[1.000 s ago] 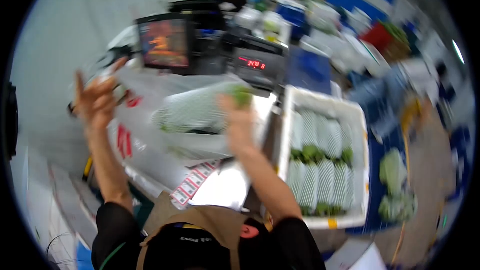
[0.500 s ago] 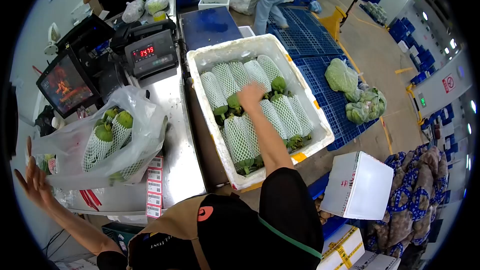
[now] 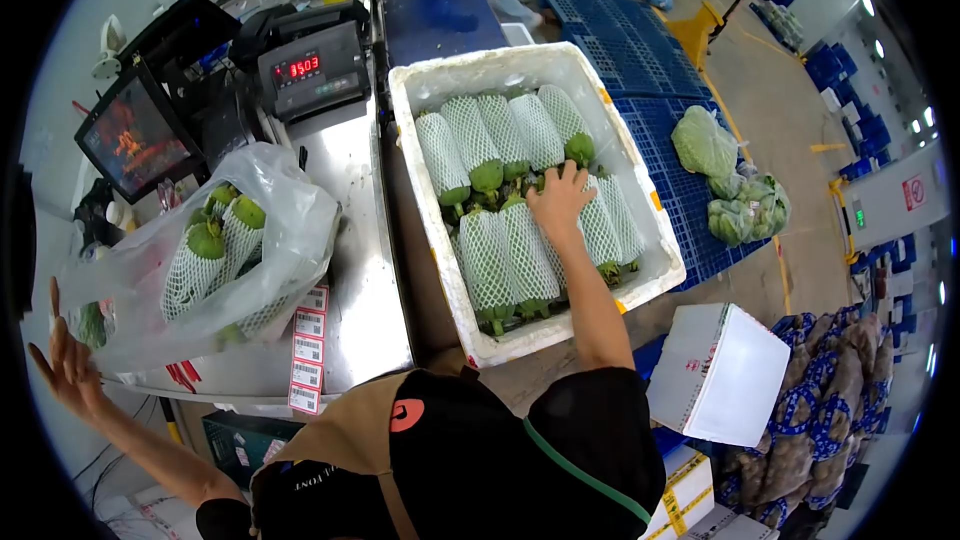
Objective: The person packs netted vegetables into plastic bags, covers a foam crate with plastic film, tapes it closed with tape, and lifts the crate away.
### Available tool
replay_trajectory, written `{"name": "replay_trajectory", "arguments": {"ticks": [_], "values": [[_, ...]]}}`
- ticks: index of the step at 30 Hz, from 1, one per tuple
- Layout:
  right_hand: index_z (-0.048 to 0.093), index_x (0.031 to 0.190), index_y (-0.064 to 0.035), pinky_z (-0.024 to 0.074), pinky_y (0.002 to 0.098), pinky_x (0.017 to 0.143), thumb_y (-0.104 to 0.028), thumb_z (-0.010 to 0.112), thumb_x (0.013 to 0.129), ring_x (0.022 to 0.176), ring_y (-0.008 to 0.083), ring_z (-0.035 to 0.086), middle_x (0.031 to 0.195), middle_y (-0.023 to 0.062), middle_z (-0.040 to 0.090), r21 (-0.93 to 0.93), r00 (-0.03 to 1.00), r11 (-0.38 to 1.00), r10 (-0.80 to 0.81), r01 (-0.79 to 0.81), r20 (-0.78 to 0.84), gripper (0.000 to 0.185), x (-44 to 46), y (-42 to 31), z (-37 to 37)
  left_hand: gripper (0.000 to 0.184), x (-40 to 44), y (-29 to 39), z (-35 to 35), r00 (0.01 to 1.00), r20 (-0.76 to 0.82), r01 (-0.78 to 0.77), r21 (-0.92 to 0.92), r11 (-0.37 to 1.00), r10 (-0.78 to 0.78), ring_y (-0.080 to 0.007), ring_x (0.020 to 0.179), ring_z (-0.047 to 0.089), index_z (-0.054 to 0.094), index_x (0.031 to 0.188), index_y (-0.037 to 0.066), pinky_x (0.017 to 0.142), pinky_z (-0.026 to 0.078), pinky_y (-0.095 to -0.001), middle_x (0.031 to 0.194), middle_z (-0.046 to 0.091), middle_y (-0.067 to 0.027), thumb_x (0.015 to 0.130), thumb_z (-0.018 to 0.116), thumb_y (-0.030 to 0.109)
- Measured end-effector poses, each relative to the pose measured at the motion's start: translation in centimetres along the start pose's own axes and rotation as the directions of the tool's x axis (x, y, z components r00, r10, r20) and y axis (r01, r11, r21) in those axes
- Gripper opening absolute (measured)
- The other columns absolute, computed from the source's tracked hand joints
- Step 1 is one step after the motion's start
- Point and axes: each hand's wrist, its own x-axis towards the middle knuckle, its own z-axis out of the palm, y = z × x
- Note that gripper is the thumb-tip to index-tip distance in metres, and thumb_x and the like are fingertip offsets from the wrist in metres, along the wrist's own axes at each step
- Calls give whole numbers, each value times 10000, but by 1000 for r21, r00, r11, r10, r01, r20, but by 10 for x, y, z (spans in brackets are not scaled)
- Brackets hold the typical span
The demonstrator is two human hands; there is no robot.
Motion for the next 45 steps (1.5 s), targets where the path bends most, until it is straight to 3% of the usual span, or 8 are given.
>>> {"name": "replay_trajectory", "arguments": {"ticks": [7, 14, 21, 24, 30, 31, 41, 45], "values": [[525, 1095, -7, 465, 401, 802, -209, 756, 601, 895, 339, 576, 990, 184, 575, 412, 994, 905, -102, 104, -26, 582, -38, 37, -52, 557, -9, -4, -8, 998, 65, 28, -42, 999, -25, -88, 495, 247, 296, 1271, -199, 462, 249, -227, 752, 432, -76, 980, 417, 260], [566, 1079, 9, 462, 318, 793, -174, 767, 605, 883, 230, 581, 991, 128, 581, 583, 944, 806, 108, 101, -312, 546, -49, 21, -182, 634, 1, -1, -9, 997, 15, 71, 173, 982, -75, -85, 540, 267, 169, 1389, -81, 521, 249, -204, 851, 470, -102, 954, 487, 252], [531, 1126, 12, 470, 277, 804, -27, 718, 685, 872, 163, 587, 994, 89, 601, 936, 920, -14, 193, 351, -342, 481, -51, -85, -251, 370, 6, -18, -7, 996, -45, 70, -93, 993, -74, -81, 522, 307, 493, 963, -12, 450, 307, -181, 986, 539, -201, 942, 494, 357], [498, 1167, 19, 487, 286, 815, -37, 684, 727, 886, 170, 599, 1032, 105, 595, 888, 940, -307, 93, 342, -329, 481, -52, -164, -243, 708, 12, -39, 65, 999, -44, 26, 59, 998, -24, -57, 492, 295, 299, 1257, -114, 432, 258, -178, 779, 376, -43, 915, 489, 476], [493, 1097, -40, 443, 321, 784, -263, 727, 721, 868, 208, 545, 922, 105, 561, 931, 942, -352, -335, -100, -25, 496, -107, -341, -168, 936, -6, -20, 44, 990, 85, 130, -206, 970, -115, -71, 481, 291, -25, 1448, 35, 417, 284, -192, 750, 377, -30, 870, 578, 457], [468, 1093, -10, 423, 363, 826, -295, 734, 693, 929, 256, 523, 979, 151, 528, 990, 937, -134, -349, -43, -6, 558, -117, -365, -137, 987, -10, -14, 33, 987, 103, 147, -234, 961, -126, -71, 473, 283, -107, 1444, 65, 404, 275, -207, 735, 374, -21, 863, 606, 423], [42, 1412, 64, 226, 364, 1099, -287, 648, 807, 1350, 355, 233, 1412, 337, 200, 977, 537, 6, -835, -215, 124, 926, -140, -309, -91, 828, -6, -1, -16, 997, 71, 24, 84, 996, -30, -87, 530, 277, -4, 1404, -89, 453, 267, -219, 807, 418, -58, 932, 504, 364], [329, 1265, 60, 371, 436, 948, -281, 560, 854, 1182, 377, 434, 1236, 321, 415, 950, 463, 293, -831, -103, 307, 581, -109, -251, -116, 747, 3, 1, -5, 984, 140, 99, 90, 991, -111, -92, 593, 284, 188, 1348, -169, 454, 254, -229, 848, 446, -81, 936, 485, 378]]}}
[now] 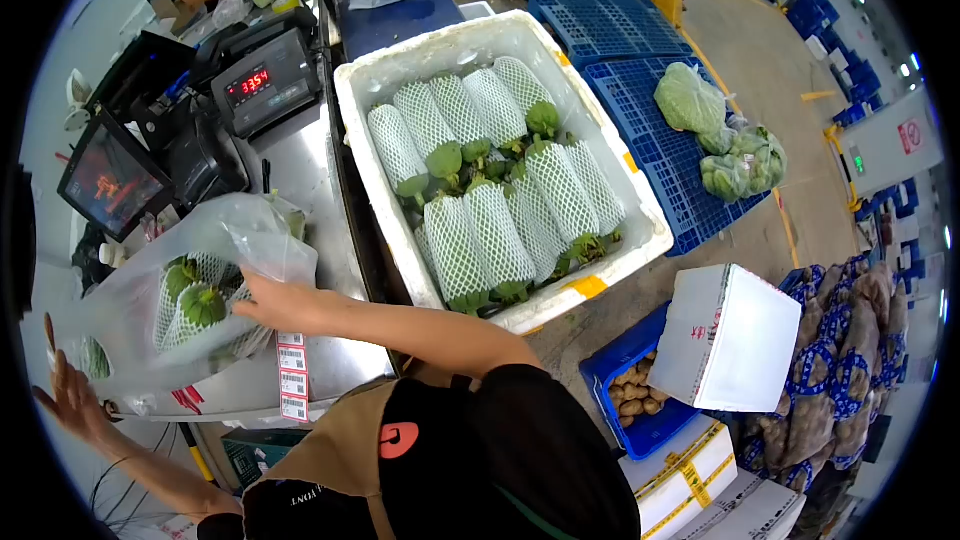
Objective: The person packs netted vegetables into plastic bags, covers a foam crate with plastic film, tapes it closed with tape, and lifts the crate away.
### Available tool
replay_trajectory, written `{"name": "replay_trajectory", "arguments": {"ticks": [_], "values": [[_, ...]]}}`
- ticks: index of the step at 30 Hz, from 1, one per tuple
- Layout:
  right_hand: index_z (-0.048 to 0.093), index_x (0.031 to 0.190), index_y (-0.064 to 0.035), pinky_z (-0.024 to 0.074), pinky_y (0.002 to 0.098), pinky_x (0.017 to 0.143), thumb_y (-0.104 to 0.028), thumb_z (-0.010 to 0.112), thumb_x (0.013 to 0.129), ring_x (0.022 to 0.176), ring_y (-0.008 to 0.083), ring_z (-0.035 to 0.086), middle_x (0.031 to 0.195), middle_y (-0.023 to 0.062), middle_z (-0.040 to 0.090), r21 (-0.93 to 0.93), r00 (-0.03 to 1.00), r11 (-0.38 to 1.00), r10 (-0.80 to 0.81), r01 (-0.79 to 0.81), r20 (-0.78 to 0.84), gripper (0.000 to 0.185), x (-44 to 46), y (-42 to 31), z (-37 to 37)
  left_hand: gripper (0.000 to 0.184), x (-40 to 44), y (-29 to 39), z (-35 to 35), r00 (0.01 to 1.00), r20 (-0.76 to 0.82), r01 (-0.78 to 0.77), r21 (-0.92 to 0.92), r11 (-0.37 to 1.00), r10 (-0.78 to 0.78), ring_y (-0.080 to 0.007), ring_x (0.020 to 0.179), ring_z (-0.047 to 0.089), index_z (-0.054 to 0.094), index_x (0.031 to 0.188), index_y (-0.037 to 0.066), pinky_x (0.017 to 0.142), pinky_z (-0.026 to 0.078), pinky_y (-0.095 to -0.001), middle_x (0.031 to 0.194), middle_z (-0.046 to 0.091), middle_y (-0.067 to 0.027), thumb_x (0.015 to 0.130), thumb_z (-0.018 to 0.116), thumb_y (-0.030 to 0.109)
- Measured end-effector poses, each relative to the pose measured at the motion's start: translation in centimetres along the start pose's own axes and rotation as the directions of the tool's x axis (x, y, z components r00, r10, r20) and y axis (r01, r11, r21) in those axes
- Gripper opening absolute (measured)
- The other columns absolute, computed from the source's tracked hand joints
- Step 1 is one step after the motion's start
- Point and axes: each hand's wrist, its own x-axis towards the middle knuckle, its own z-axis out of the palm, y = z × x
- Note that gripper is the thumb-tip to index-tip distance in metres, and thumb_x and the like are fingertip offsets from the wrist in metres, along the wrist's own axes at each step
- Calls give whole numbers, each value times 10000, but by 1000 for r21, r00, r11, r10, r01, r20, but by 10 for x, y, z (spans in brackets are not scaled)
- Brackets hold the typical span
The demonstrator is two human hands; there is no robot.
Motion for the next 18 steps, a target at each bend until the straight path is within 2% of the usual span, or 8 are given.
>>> {"name": "replay_trajectory", "arguments": {"ticks": [1, 3, 4, 5, 7, 11, 13, 18], "values": [[398, 1193, 60, 398, 447, 899, -257, 547, 858, 1128, 362, 475, 1180, 293, 460, -80, 973, 985, 166, -155, 158, 485, -11, -11, -20, 732, 1, 1, 1, 1000, 5, 26, -4, 1000, -26, -93, 605, 287, 219, 1337, -177, 454, 250, -230, 855, 453, -88, 937, 480, 378], [462, 1070, 63, 426, 419, 831, -200, 584, 809, 1027, 325, 520, 1079, 204, 512, -450, 931, 828, -217, 335, 294, 391, -27, 37, -6, 677, -7, 3, -5, 992, -114, -43, 43, 998, 48, -98, 586, 286, 274, 1316, -173, 453, 259, -232, 855, 480, -100, 940, 480, 351], [472, 1067, 57, 429, 406, 823, -169, 604, 788, 1000, 320, 519, 1057, 183, 507, -484, 897, 760, -318, 435, 307, 382, -47, 35, -9, 650, -12, 3, -7, 981, -172, -73, 73, 995, 84, -100, 576, 286, 302, 1306, -171, 453, 263, -232, 855, 493, -105, 942, 480, 337], [481, 1063, 51, 432, 393, 815, -138, 624, 767, 974, 315, 519, 1035, 162, 502, -513, 851, 679, -412, 525, 325, 379, -70, 30, -19, 609, -7, 6, -11, 999, -36, -33, 59, 998, 35, -98, 561, 285, 319, 1303, -158, 453, 272, -229, 866, 514, -115, 948, 476, 312], [489, 1049, 41, 430, 388, 817, -90, 651, 746, 973, 313, 508, 1070, 157, 477, -246, 842, 825, -418, 509, 341, 367, -95, 26, -38, 770, 7, -2, 3, 999, -32, 10, 30, 1000, -9, -123, 580, 327, 185, 1342, -118, 482, 308, -253, 895, 524, -120, 890, 522, 406], [479, 1063, 33, 424, 384, 828, -80, 656, 752, 965, 306, 497, 1067, 153, 447, -125, 845, 841, -502, 527, 184, 375, -101, 44, -61, 1143, 37, -26, 44, 995, -11, 95, -33, 995, -95, -172, 618, 410, -84, 1422, -39, 538, 381, -301, 952, 544, -132, 775, 614, 594], [479, 1053, 27, 425, 381, 833, -74, 659, 750, 966, 310, 497, 1057, 150, 444, -19, 880, 892, -441, 451, 176, 367, -99, 51, -73, 1122, 48, -31, 50, 995, -65, 81, 47, 996, -77, -154, 612, 405, -94, 1416, -48, 473, 348, -255, 941, 549, -135, 795, 608, 569], [492, 1013, 5, 436, 390, 810, -82, 680, 730, 961, 323, 519, 1053, 147, 450, -76, 907, 904, -416, 420, 59, 351, -86, 79, -94, 1074, 73, -31, 32, 980, -196, 41, 75, 996, -26, -148, 578, 396, -63, 1418, -55, 499, 350, -270, 865, 565, -120, 816, 579, 560]]}}
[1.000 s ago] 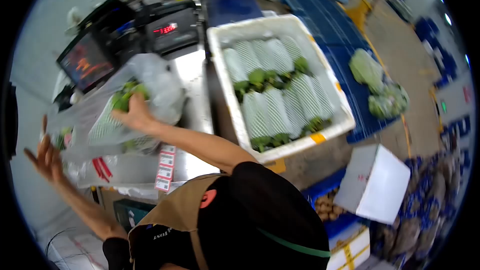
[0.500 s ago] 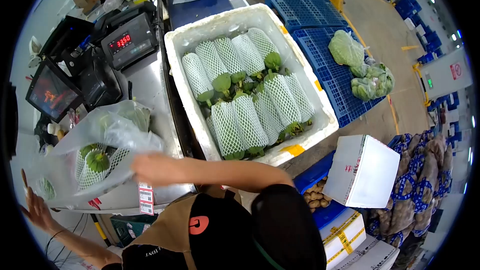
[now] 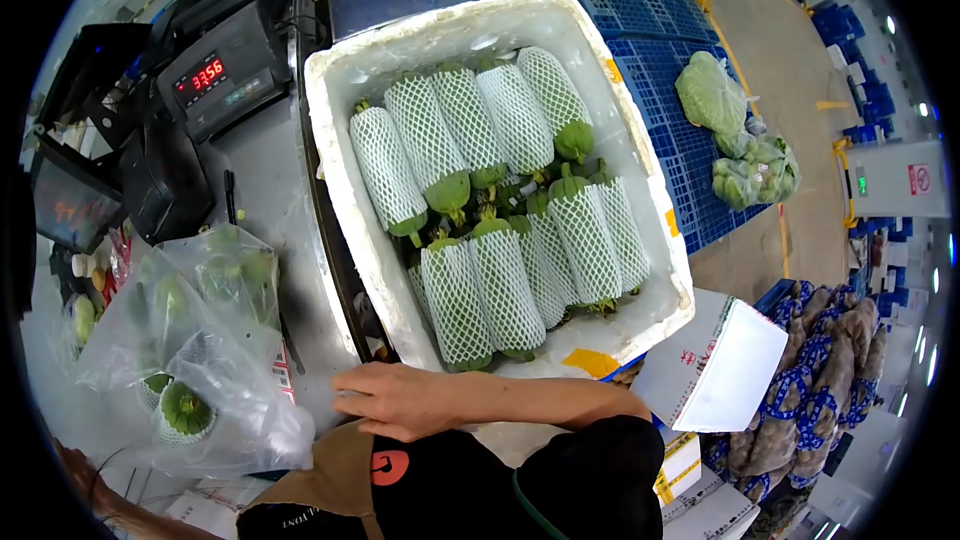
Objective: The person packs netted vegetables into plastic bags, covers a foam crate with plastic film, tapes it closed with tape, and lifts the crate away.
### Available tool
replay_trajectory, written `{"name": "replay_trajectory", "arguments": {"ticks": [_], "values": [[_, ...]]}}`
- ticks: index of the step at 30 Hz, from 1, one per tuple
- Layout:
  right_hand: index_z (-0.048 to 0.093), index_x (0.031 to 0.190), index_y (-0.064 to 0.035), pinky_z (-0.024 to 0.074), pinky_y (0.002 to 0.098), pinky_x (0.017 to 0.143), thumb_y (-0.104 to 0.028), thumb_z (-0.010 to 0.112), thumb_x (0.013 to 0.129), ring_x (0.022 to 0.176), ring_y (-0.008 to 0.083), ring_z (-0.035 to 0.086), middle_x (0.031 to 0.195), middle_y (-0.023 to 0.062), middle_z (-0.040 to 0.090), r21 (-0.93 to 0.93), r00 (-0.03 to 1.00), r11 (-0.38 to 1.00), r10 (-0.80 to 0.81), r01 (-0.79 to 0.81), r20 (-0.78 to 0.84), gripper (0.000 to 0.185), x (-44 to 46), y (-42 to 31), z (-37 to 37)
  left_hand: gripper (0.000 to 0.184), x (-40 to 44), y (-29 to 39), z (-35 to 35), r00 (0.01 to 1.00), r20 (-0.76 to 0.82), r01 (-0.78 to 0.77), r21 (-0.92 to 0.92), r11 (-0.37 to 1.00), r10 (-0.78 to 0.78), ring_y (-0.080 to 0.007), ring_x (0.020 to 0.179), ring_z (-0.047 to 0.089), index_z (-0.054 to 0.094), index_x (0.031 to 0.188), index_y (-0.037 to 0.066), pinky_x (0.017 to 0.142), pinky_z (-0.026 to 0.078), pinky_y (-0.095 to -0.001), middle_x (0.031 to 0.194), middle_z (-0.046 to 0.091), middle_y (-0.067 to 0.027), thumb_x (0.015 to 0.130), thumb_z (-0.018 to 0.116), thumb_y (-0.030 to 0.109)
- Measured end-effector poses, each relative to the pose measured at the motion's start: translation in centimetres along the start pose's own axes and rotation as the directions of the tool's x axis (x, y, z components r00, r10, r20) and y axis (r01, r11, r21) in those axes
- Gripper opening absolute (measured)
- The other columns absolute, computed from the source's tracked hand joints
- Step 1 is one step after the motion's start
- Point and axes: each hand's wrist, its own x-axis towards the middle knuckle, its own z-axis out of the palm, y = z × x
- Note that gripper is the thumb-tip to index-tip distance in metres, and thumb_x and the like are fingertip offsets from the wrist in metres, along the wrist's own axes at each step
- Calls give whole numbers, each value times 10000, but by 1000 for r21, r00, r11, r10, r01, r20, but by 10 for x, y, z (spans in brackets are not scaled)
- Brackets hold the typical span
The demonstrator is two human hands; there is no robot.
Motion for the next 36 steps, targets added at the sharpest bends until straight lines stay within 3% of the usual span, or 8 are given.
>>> {"name": "replay_trajectory", "arguments": {"ticks": [10, 13, 17, 21, 27, 30, 31, 36], "values": [[557, 1064, -25, 471, 383, 803, -105, 649, 793, 954, 312, 564, 1058, 141, 550, -369, 940, 867, 277, -334, -200, 297, -4, 30, -58, 953, 26, -11, -9, 995, -100, 4, 46, 999, 1, -106, 514, 354, -31, 1431, -30, 499, 337, -278, 694, 500, -31, 871, 547, 480], [579, 1032, -13, 467, 393, 804, -65, 678, 750, 929, 316, 581, 1024, 150, 600, -501, 838, 747, 137, -437, -527, 302, -19, 47, -90, 904, -32, 42, -134, 826, -560, 58, 204, 977, 68, -113, 505, 350, -29, 1441, -2, 494, 344, -277, 735, 545, -51, 892, 528, 451], [517, 1114, 33, 451, 428, 790, -67, 670, 731, 914, 382, 557, 1035, 220, 573, -540, 573, 371, -24, -756, -819, 425, -66, 96, -174, 770, -15, 0, -81, 788, -565, -127, 238, 963, 244, -103, 501, 356, 71, 1418, 13, 471, 339, -252, 835, 575, -89, 911, 496, 405], [437, 1229, 20, 436, 448, 769, -209, 732, 694, 919, 387, 533, 993, 244, 545, -422, 440, 131, 343, -897, -830, 652, -92, 120, -208, 605, -18, -16, -67, 686, -616, -201, 353, 914, 388, -86, 496, 347, 200, 1384, 23, 442, 317, -222, 904, 577, -114, 936, 462, 333], [365, 1373, -136, 375, 436, 647, -115, 640, 704, 755, 313, 515, 954, 166, 487, -564, 575, -441, 123, -698, -809, 723, -90, 179, -181, 405, -24, -29, -58, 412, -771, -127, 479, 868, 486, -61, 489, 334, 393, 1333, 36, 397, 284, -177, 1007, 581, -150, 975, 412, 224], [331, 1397, -119, 388, 412, 644, -46, 558, 755, 765, 302, 519, 969, 174, 477, -526, 569, -488, 71, -696, -819, 684, -89, 198, -179, 541, -28, -21, -44, 555, -804, -148, 157, 976, 213, -29, 368, 225, 274, 1424, 117, 306, 185, -179, 610, 440, 18, 968, 422, 369], [287, 1416, -111, 394, 406, 665, -69, 637, 694, 776, 310, 513, 978, 172, 462, -541, 564, -473, 107, -696, -819, 804, -89, 200, -183, 588, -27, -23, -40, 820, -545, -131, 122, 984, 177, -27, 367, 212, 206, 1434, 77, 305, 179, -179, 576, 365, 32, 971, 412, 376], [262, 1414, -93, 426, 440, 760, -234, 778, 551, 876, 367, 520, 1027, 210, 463, -522, 490, -131, 215, -843, -845, 1015, -73, 168, -204, 597, -5, -25, 17, 868, -469, -91, 173, 981, 164, -12, 367, 174, 219, 1417, 5, 314, 155, -172, 531, 280, 50, 976, 391, 369]]}}
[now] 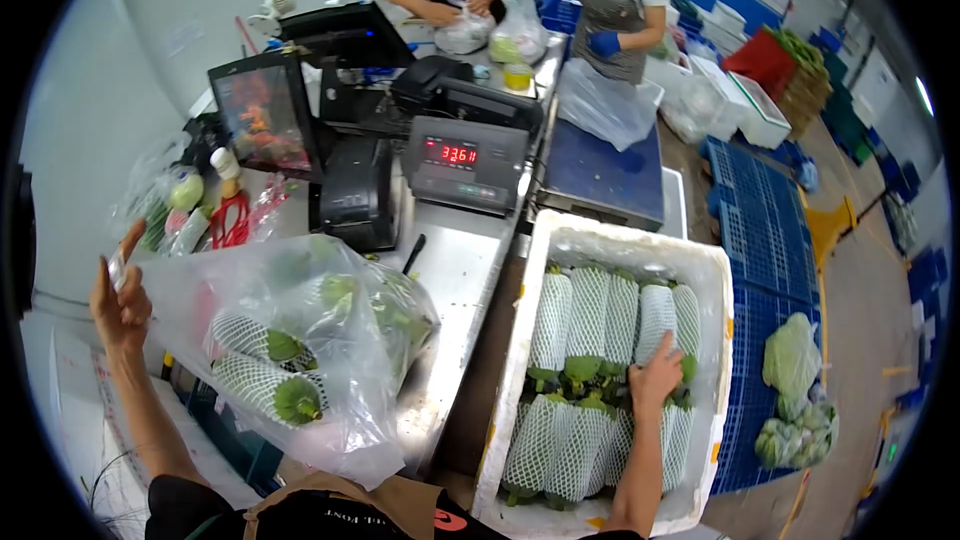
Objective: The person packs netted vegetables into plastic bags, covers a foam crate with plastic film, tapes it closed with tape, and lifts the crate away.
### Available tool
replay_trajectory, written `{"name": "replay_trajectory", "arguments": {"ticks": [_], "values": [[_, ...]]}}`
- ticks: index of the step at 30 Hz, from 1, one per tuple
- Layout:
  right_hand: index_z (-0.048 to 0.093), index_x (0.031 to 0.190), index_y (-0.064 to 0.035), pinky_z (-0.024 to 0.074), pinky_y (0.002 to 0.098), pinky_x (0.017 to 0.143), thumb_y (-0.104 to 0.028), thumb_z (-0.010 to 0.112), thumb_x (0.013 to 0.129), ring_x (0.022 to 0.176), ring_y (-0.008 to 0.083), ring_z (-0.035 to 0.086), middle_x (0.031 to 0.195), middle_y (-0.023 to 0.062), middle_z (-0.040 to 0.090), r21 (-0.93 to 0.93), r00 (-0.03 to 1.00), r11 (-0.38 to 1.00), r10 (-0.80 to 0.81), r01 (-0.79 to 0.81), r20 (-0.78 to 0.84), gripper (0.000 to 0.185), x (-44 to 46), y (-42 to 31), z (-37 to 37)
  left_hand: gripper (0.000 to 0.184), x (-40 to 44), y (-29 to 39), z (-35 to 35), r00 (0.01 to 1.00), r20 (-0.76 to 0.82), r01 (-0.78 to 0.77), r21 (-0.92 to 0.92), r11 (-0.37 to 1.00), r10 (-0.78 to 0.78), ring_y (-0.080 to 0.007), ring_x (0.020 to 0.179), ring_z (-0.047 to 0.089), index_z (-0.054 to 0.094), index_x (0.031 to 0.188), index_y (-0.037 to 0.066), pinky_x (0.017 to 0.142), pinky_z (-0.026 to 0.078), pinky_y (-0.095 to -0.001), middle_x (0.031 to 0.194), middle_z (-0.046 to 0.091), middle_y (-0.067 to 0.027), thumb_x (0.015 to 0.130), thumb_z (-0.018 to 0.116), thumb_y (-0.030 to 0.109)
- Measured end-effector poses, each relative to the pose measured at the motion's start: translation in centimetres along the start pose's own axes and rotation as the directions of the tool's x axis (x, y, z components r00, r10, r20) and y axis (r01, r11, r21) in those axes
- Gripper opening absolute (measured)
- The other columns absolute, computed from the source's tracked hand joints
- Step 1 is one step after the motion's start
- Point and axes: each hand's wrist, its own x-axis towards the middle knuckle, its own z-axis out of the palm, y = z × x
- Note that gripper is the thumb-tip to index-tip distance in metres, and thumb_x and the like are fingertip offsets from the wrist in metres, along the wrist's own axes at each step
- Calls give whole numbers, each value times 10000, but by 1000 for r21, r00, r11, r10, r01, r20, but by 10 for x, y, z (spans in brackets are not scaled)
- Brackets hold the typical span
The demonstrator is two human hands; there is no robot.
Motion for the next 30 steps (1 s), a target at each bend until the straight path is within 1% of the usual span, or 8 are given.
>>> {"name": "replay_trajectory", "arguments": {"ticks": [4, 8, 11, 13, 15, 23, 25, 30], "values": [[323, 1363, -16, 409, 448, 908, -247, 732, 582, 1028, 412, 512, 1122, 281, 497, 385, 993, 916, 81, -108, 86, 912, 39, -5, -53, 511, 3, 20, 10, 982, 73, 129, 402, 906, -173, -14, 353, 247, 445, 1261, -17, 312, 166, -174, 494, 355, 45, 925, 497, 365], [389, 1282, 89, 371, 417, 985, -301, 734, 623, 1084, 442, 498, 1205, 319, 486, 557, 991, 831, 74, -1, -109, 840, 59, -9, -19, 383, 0, 38, 33, 959, 37, 146, 786, 601, -280, -27, 359, 328, 613, 973, -14, 326, 208, -197, 467, 419, 24, 880, 577, 356], [457, 1250, 31, 470, 421, 850, -276, 750, 635, 1024, 358, 546, 1165, 234, 542, 508, 972, 861, 143, -29, -188, 747, 60, -2, 3, 340, -12, 54, 37, 957, -65, 207, 837, 506, -284, -32, 368, 335, 653, 803, -1, 342, 228, -211, 468, 418, 27, 868, 600, 329], [453, 1262, 33, 516, 386, 619, -232, 749, 650, 929, 316, 578, 1079, 180, 581, 832, 896, 368, 324, -416, 304, 730, 44, -30, -70, 333, -17, 63, 20, 951, -75, 233, 812, 535, -300, -36, 337, 305, 608, 832, -15, 317, 211, -208, 448, 397, 36, 888, 585, 312], [455, 1263, 7, 479, 316, 479, -191, 736, 682, 892, 246, 577, 1062, 128, 579, 882, 911, 306, 320, -358, 259, 675, 31, -34, -101, 311, -19, 63, 9, 960, -85, 240, 736, 633, -265, -24, 341, 277, 603, 921, -41, 319, 203, -200, 460, 365, 50, 910, 555, 266], [391, 1326, 32, 489, 370, 872, -160, 751, 649, 1068, 256, 561, 1198, 160, 542, 968, 944, -250, -321, -8, -75, 790, -63, -128, -254, 400, 36, 41, -6, 978, 200, 29, 125, 992, -54, -20, 416, 244, 457, 1183, -113, 384, 187, -177, 605, 403, 53, 940, 496, 202], [385, 1322, 57, 416, 394, 976, -135, 732, 641, 1096, 263, 556, 1209, 171, 541, 922, 850, -319, -526, -219, 19, 788, -96, -207, -295, 414, 68, 45, -10, 971, 232, 74, -100, 992, -49, -19, 442, 250, 447, 1175, -127, 406, 191, -182, 629, 429, 49, 935, 507, 204], [462, 1216, 52, 521, 270, 641, -102, 732, 734, 791, 137, 607, 931, 98, 621, 855, 542, -138, -820, -500, 184, 574, -120, -393, -283, 465, 52, 46, -2, 901, 420, 250, -294, 923, -110, -10, 421, 273, 427, 1191, -121, 382, 192, -184, 671, 423, 33, 946, 473, 272]]}}
